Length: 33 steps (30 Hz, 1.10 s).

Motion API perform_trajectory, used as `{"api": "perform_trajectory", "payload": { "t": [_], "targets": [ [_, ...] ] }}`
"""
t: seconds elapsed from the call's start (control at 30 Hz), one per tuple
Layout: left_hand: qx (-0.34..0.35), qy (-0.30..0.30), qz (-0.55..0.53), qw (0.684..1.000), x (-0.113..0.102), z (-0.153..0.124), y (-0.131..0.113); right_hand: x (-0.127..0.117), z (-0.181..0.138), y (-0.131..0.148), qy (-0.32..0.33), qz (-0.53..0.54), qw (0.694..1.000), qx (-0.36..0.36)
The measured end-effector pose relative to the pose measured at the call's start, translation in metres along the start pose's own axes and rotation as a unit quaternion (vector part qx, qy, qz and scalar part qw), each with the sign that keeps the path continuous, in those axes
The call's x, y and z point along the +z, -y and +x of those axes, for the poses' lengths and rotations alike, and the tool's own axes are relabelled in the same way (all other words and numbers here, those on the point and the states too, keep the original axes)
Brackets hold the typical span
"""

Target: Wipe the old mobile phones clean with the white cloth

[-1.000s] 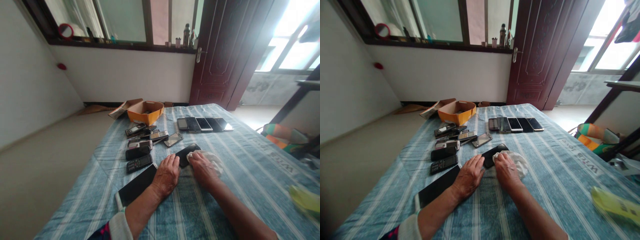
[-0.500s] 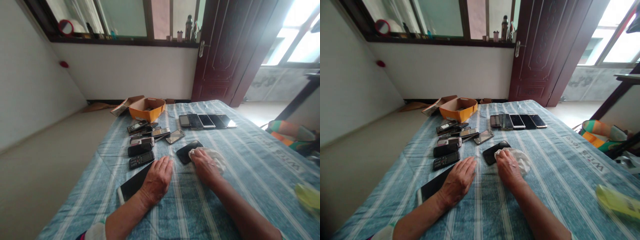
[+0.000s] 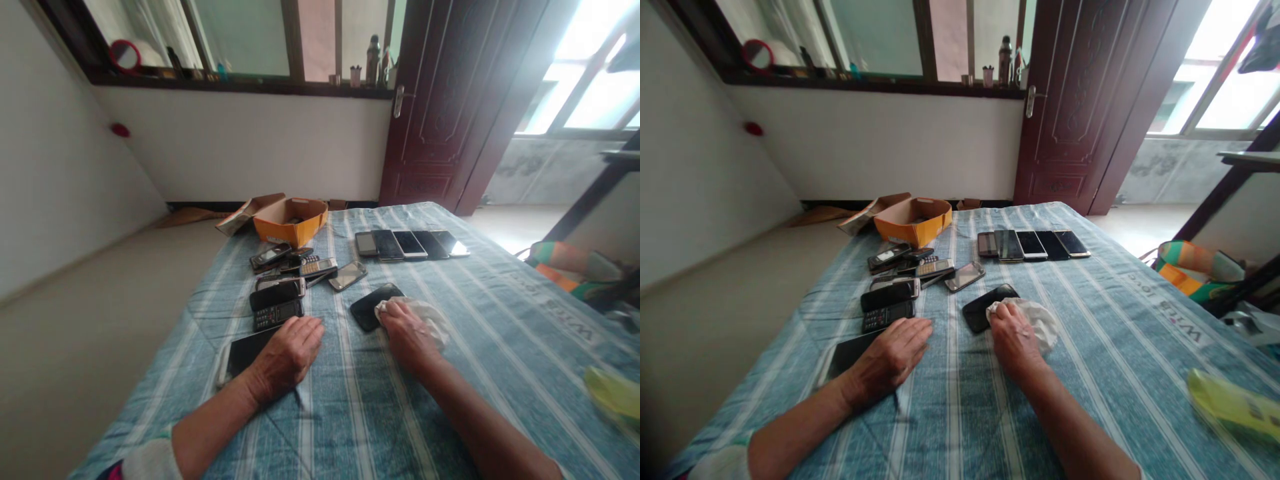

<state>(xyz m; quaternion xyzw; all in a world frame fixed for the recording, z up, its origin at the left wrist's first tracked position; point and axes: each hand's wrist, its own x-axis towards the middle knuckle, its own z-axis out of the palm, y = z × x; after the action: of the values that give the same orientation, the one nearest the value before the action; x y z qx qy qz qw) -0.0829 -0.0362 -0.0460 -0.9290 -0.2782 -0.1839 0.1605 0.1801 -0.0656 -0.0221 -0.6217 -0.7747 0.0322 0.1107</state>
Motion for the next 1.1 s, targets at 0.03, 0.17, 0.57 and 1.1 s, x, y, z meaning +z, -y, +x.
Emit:
{"api": "perform_trajectory", "payload": {
  "t": [0.03, 0.17, 0.57, 1.1],
  "targets": [
    [0.006, -0.001, 0.002, 1.0, 0.0, 0.0, 0.003, 0.0, 0.0, 0.0, 0.0, 0.001, 1.0, -0.001],
    [0.02, -0.003, -0.003, 1.0, -0.001, -0.002, 0.014, 0.0, 0.001, 0.0, -0.002, 0.001, 1.0, -0.002],
    [-0.102, 0.007, -0.113, 0.988, 0.001, 0.04, -0.026, 0.007, 0.002, 0.023, -0.013, 0.011, 0.998, -0.056],
    [-0.258, 0.034, -0.202, 0.944, 0.026, 0.098, -0.052, 0.0, 0.015, -0.029, -0.045, 0.009, 0.997, 0.068]
  ]
}}
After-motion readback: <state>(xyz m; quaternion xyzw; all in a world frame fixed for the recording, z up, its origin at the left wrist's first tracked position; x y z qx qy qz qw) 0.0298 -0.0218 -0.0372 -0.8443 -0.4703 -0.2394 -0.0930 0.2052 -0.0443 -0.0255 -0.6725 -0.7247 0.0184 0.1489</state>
